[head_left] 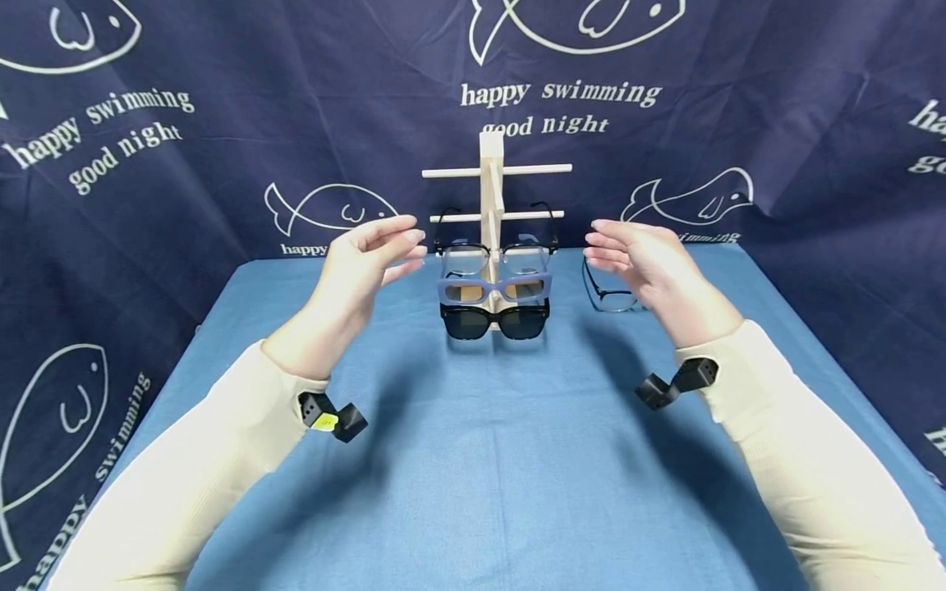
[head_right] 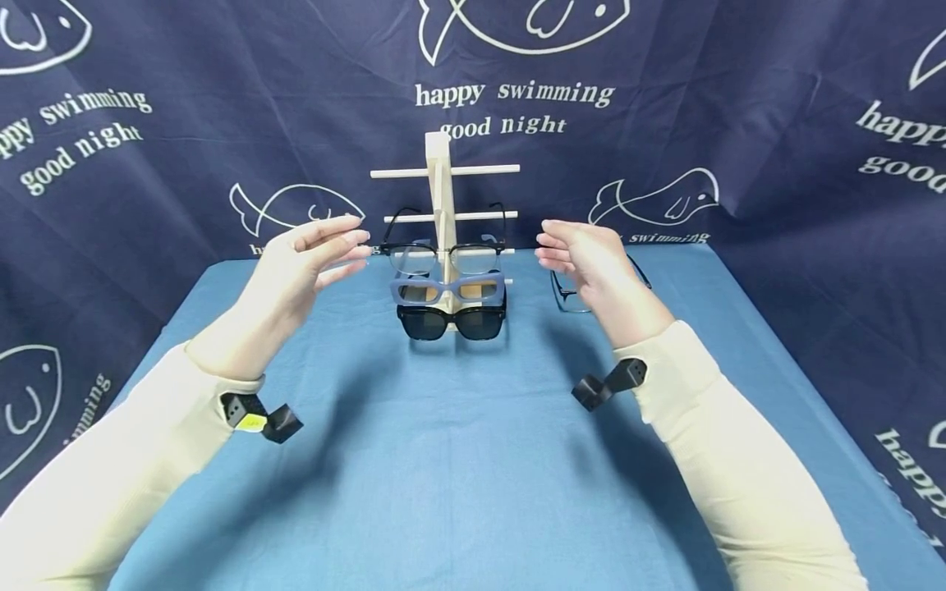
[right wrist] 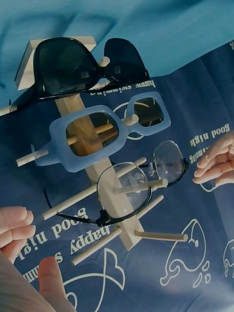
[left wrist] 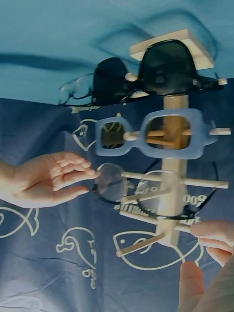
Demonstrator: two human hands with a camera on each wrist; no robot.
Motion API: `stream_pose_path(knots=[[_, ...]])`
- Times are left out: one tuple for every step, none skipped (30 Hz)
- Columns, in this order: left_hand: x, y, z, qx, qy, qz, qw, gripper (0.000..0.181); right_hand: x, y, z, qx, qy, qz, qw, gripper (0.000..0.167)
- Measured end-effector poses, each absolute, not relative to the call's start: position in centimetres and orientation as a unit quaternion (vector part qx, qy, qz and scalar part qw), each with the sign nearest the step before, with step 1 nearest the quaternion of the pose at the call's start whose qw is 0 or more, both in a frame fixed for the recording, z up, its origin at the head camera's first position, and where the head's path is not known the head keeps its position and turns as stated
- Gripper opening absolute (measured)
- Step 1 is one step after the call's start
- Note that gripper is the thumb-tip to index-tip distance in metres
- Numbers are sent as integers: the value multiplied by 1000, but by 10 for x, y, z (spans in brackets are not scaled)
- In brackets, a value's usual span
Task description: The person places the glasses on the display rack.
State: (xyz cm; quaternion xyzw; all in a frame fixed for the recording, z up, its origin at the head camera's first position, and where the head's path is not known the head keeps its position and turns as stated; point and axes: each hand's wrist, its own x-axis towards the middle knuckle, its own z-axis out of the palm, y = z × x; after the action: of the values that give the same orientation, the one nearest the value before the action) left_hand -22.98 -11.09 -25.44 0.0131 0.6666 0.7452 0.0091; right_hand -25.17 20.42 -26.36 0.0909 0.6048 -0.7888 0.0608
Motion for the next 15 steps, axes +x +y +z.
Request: stream_pose_path(knots=[[-228,-109,-254,17,667,745,17,39,-251,206,-263,90,601,-792,62,4],[-227,-108,-253,19,668,743,26,40,-251,207,-263,89,599,-794,62,6],[-225,-106,-252,22,669,742,34,39,-251,208,-263,87,597,-795,62,6],[-224,-105,-252,26,670,741,41,40,-251,209,-263,85,596,-796,61,7],[-222,-103,-251,29,671,739,48,39,-251,210,-263,84,594,-797,60,7],[-220,-101,-250,33,672,738,55,39,-250,212,-263,84,594,-798,58,8],[-219,-98,-250,37,672,737,63,39,-250,213,-262,82,594,-799,56,8],[-217,-96,-249,40,673,735,70,39,-250,215,-262,82,594,-798,54,9],[-215,-93,-249,44,674,734,75,39,-250,216,-262,83,595,-798,52,9],[-214,-91,-249,46,674,733,81,38,-250,217,-263,83,596,-797,51,10],[-212,-88,-248,47,673,733,86,37,-250,218,-263,83,596,-797,51,11],[-211,-86,-248,49,673,733,90,37,-249,220,-263,83,595,-797,50,11],[-209,-83,-248,52,673,732,94,36,-249,221,-263,83,595,-798,50,11],[-208,-81,-248,53,671,733,97,36,-249,222,-263,84,595,-798,51,11],[-207,-79,-249,55,670,734,100,36,-249,223,-263,84,594,-798,51,12]])
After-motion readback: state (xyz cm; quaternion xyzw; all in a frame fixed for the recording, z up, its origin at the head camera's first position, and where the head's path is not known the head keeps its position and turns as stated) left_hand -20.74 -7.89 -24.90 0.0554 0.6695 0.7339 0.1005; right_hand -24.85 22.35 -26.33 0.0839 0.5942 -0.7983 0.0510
